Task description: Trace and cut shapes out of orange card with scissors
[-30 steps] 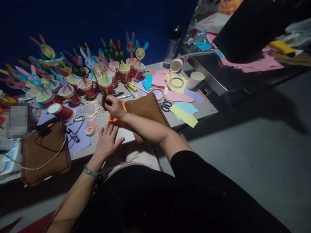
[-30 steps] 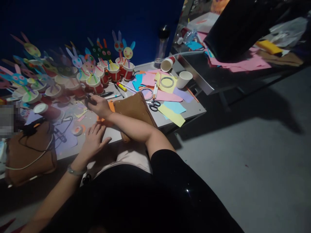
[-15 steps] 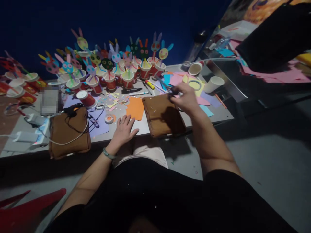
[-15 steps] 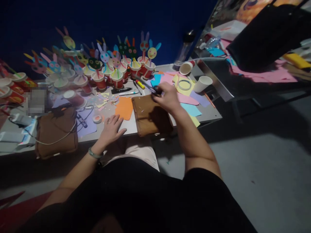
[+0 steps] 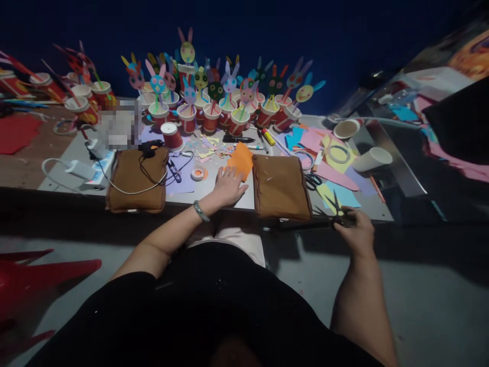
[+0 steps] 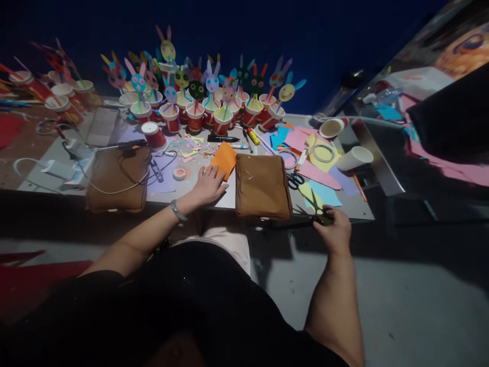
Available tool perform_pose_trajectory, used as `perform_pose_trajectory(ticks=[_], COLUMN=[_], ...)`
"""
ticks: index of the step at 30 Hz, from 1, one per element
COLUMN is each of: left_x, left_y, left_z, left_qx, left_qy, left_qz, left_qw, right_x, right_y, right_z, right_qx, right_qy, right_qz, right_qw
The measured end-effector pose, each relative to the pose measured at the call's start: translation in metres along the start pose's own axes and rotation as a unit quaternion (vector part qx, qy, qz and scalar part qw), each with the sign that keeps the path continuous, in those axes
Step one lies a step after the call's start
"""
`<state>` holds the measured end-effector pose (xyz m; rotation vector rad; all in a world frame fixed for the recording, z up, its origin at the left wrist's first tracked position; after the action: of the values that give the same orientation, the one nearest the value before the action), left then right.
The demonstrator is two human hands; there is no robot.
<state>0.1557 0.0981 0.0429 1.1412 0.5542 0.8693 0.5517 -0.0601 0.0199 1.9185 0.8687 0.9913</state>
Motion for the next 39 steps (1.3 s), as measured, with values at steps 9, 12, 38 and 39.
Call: perform_pose_trajectory(ticks=[9, 12, 38, 39], left_x=[-0.028, -0.024, -0.048, -0.051], left_y=[-0.038, -0.05, -0.011, -0.011], left_z=[0.059, 0.067, -0.004, -0.013], left_qx=[-0.028, -0.025, -0.824, -0.817], left_qy=[-0.206, -0.217, 0.236, 0.25], left_qz=[-0.017, -0.04, 0.073, 0.094], left_qw=[0.978, 0.975, 0.509, 0.511], right_x=[0.002, -0.001, -0.022, -0.015], right_y=[-0.002, 0.002, -0.06, -0.069], right_z=[-0.01, -0.008, -0.312, -0.316], right_qx=[-0.056, -0.04, 0.372, 0.368], right_qy=[0.05, 0.032, 0.274, 0.261], right_qz=[-0.018, -0.008, -0.233, -0.262], right_qw=[0.997, 0.999, 0.856, 0.853])
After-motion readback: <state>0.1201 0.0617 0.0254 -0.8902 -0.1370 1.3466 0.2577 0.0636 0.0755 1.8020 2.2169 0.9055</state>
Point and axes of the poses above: each hand's wrist, its own x-axis towards the middle knuckle, its own y-axis out of the back of the hand, z = x × y, the point moved 8 cm from there along x, towards the middle knuckle, and after that the axes turned 7 degrees about -x, right-handed, at the moved point
